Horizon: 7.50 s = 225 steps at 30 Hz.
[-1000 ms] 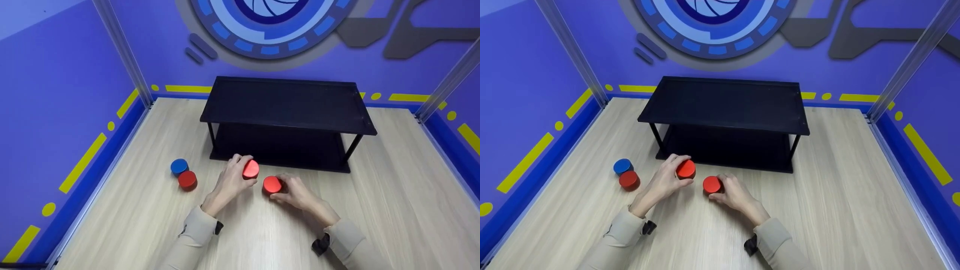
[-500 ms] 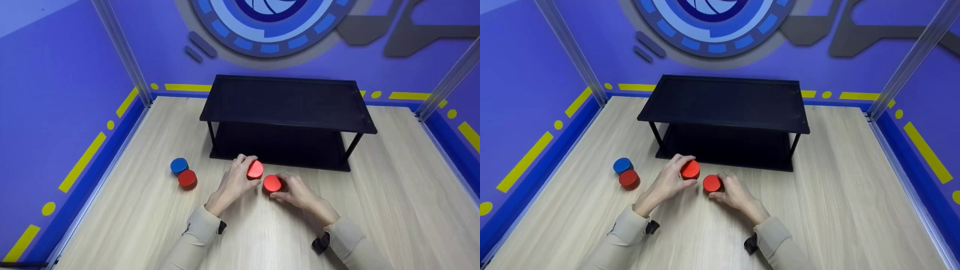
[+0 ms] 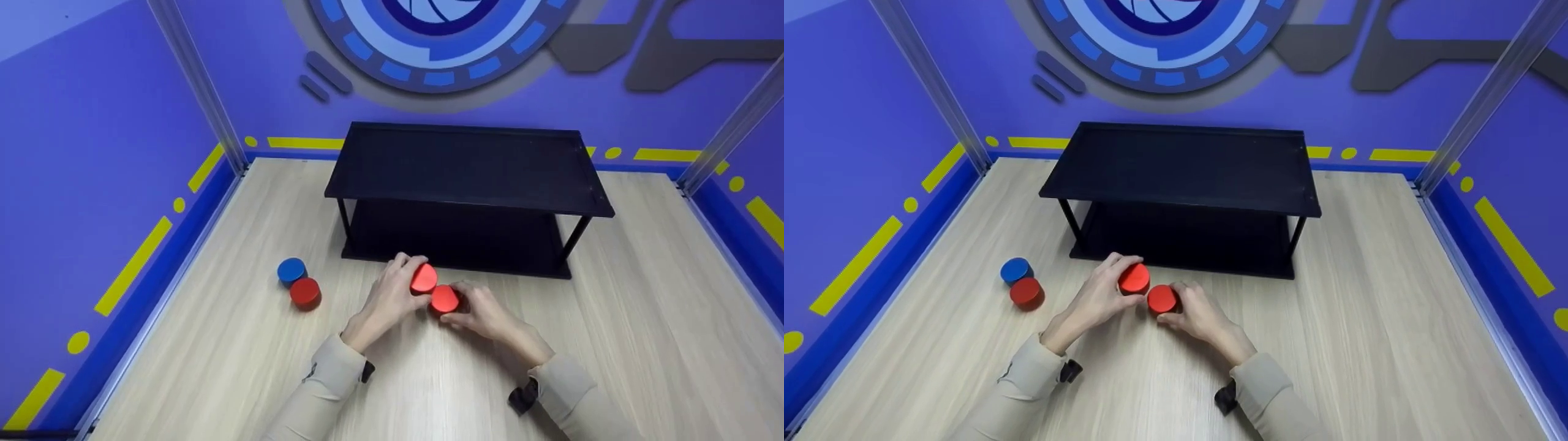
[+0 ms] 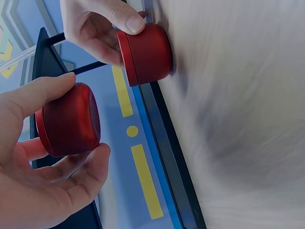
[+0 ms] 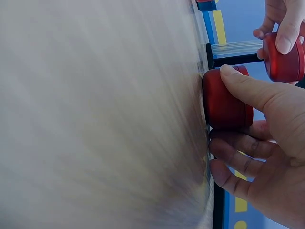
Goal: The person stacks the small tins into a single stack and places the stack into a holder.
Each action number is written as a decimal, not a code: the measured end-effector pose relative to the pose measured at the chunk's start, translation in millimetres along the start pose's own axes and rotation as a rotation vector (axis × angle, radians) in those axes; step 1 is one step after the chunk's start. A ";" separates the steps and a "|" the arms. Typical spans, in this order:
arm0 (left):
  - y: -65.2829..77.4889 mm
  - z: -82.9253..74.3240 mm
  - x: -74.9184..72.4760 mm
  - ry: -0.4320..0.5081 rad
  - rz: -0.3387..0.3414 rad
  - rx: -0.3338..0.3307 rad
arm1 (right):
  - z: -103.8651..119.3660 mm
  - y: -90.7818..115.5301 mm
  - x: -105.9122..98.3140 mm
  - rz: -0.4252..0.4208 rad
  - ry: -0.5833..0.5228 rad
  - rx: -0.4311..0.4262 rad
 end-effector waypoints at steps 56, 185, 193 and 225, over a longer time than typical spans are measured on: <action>-3.9 -16.0 40.0 -0.038 0.124 0.039 | -1.1 0.4 -1.9 0.000 0.026 -0.037; 34.8 120.0 -69.6 -0.124 -0.064 -0.442 | -1.2 -0.5 -3.0 -0.027 -0.052 -0.001; 39.2 131.2 -75.5 -0.154 -0.082 -0.479 | -2.0 1.0 -1.0 -0.022 -0.051 0.007; 30.1 149.0 -69.3 -0.015 0.068 -0.592 | -1.2 -0.1 -1.1 -0.024 -0.081 0.006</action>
Point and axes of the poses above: each hand's wrist, its own y-axis away from the middle knuckle, its own x-axis out of the palm, z = x × y, the point moved 2 cm from there along -y, towards the middle knuckle, and after that the axes turned 10 degrees about -x, right-handed, at the moved point
